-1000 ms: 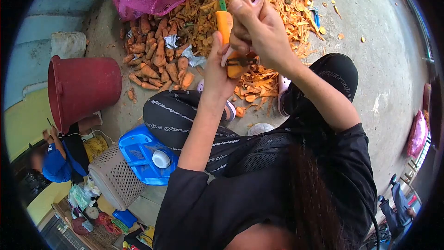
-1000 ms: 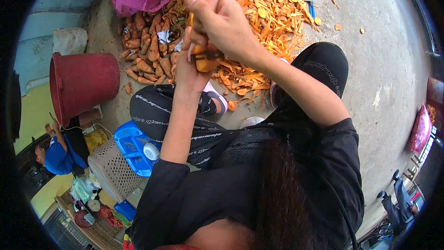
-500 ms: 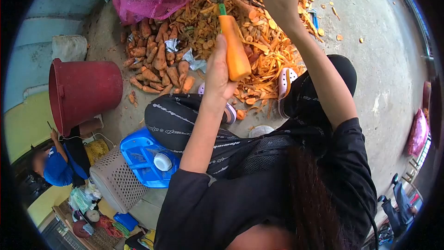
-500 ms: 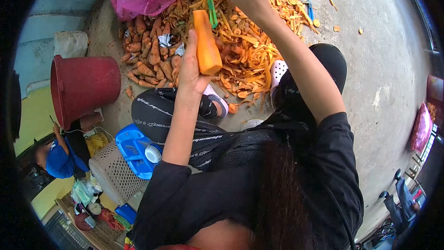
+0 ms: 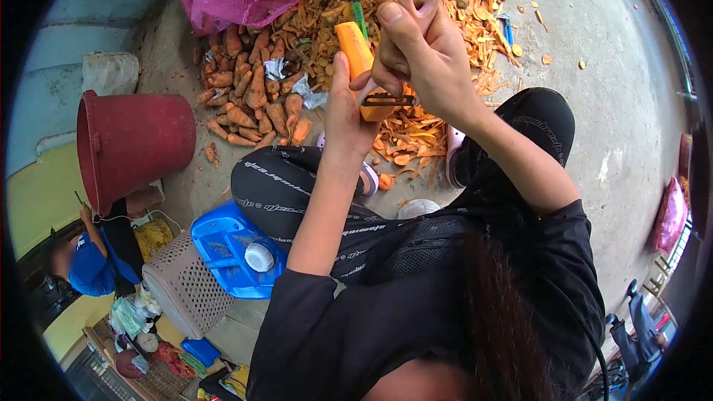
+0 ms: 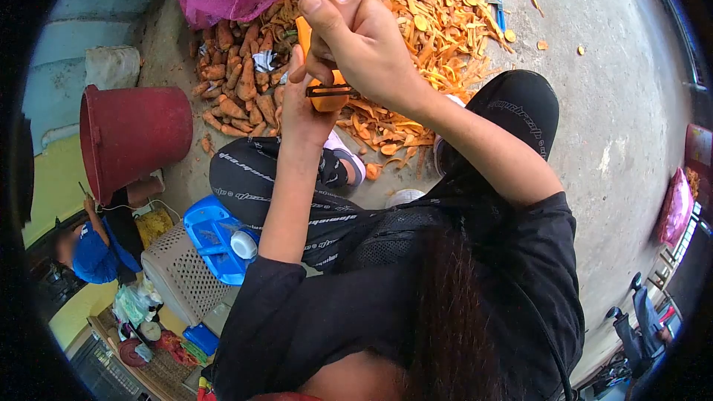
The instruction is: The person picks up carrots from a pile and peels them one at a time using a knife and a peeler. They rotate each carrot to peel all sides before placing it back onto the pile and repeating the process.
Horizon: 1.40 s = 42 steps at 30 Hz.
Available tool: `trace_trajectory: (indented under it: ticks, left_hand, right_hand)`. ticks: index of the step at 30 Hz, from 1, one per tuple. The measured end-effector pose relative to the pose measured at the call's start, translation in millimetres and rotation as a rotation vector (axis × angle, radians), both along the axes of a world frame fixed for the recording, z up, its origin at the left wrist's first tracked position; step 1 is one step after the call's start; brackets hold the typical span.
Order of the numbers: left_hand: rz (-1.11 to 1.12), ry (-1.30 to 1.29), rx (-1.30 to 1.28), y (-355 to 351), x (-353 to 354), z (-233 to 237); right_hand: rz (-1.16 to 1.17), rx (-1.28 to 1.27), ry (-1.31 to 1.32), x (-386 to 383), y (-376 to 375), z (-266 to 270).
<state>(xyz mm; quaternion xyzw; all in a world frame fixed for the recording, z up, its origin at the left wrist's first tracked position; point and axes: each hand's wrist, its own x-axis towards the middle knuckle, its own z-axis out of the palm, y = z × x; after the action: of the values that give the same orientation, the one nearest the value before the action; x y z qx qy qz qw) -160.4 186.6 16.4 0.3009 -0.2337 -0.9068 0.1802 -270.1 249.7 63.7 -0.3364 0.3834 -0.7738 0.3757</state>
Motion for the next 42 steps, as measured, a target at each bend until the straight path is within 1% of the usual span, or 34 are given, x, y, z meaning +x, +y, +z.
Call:
trace_trajectory:
  ticks: [1,4,10,13,16,18,19,20,21,22,23,24,26,27,30,31,32,34,35,36,38,39,40,41,42]
  left_hand:
    - [-0.008,0.010,0.000,-0.7,0.6,-1.5]
    - [0.035,0.028,0.119,0.0,0.2,0.5]
    - [0.033,0.068,0.131,-1.4,-1.4,-3.6]
    - [0.066,0.029,0.096,2.5,-2.6,1.6]
    - [-0.012,0.113,0.155,0.3,3.2,-7.0]
    - [0.056,0.042,0.008,9.9,-1.5,-7.7]
    - [0.090,0.006,-0.066,15.9,-4.2,-6.4]
    - [0.049,-0.005,-0.078,21.1,-5.2,-4.8]
    - [0.004,-0.015,-0.088,27.7,-4.9,-2.6]
    - [-0.040,-0.022,-0.097,32.8,-5.2,-0.2]
    - [-0.062,-0.064,-0.083,32.4,-5.0,2.8]
    - [-0.083,-0.042,-0.112,31.7,-3.8,2.3]
    - [-0.127,-0.008,-0.173,30.0,0.6,-0.1]
    - [-0.152,0.014,-0.161,31.8,-0.2,12.2]
    - [-0.004,-0.053,-0.185,20.8,-3.4,10.4]
    - [0.010,0.024,-0.095,14.8,-0.8,3.6]
    - [0.040,0.015,-0.072,10.8,0.3,0.9]
    - [0.093,0.004,-0.026,5.2,-0.2,-1.7]
    - [0.103,0.056,0.036,4.8,0.9,-0.2]
    - [0.103,0.040,0.055,4.8,-0.5,0.9]
    - [0.100,0.001,0.090,4.4,-2.6,4.1]
    - [0.092,-0.021,0.093,6.4,-4.5,7.0]
    - [0.060,0.004,0.111,5.5,-2.2,3.8]
    - [0.028,0.031,0.130,4.0,2.2,-1.2]
    - [-0.004,0.059,0.149,4.1,4.2,-1.0]
  right_hand:
    - [0.013,-0.005,-0.011,0.2,0.1,1.0]
    - [0.037,-0.013,-0.044,2.2,0.1,2.2]
    - [0.045,0.016,-0.052,0.9,-0.3,-0.2]
    - [0.054,0.034,-0.053,0.6,-1.3,-3.5]
    - [0.055,0.043,-0.065,0.0,-2.7,-5.4]
    - [0.041,0.064,-0.047,-2.8,-4.8,-6.0]
    - [-0.027,0.065,-0.020,-8.2,-8.4,-5.6]
    - [-0.098,0.065,0.006,-18.0,-14.6,-7.1]
    - [-0.060,0.071,-0.056,-33.9,-23.8,-20.8]
    - [-0.030,0.023,-0.084,-45.3,-29.7,-21.4]
    - [-0.058,-0.006,-0.148,-50.1,-34.7,-22.2]
    - [-0.084,-0.037,-0.217,-51.4,-40.1,-19.5]
    - [-0.251,0.012,-0.088,-72.1,-52.5,-32.6]
    - [-0.338,0.037,-0.027,-77.0,-54.7,-37.7]
    - [-0.548,0.194,0.482,-61.2,-41.8,2.5]
    - [-0.605,0.054,0.664,-64.9,-40.2,3.2]
    - [-0.498,-0.125,0.345,-59.8,-37.1,7.5]
    - [-0.227,-0.070,0.013,-59.9,-25.3,9.0]
    - [-0.161,0.023,-0.013,-51.6,-21.0,6.7]
    - [-0.095,0.116,-0.041,-39.2,-16.2,2.1]
    - [0.025,0.141,-0.106,-14.4,-7.1,1.3]
    - [0.033,0.113,-0.085,-7.6,-4.3,2.9]
    - [0.042,0.084,-0.060,-5.2,-2.8,4.0]
    - [0.100,0.086,-0.074,-4.4,-1.8,-0.2]
    - [0.076,0.073,-0.073,-3.3,-1.1,-1.5]
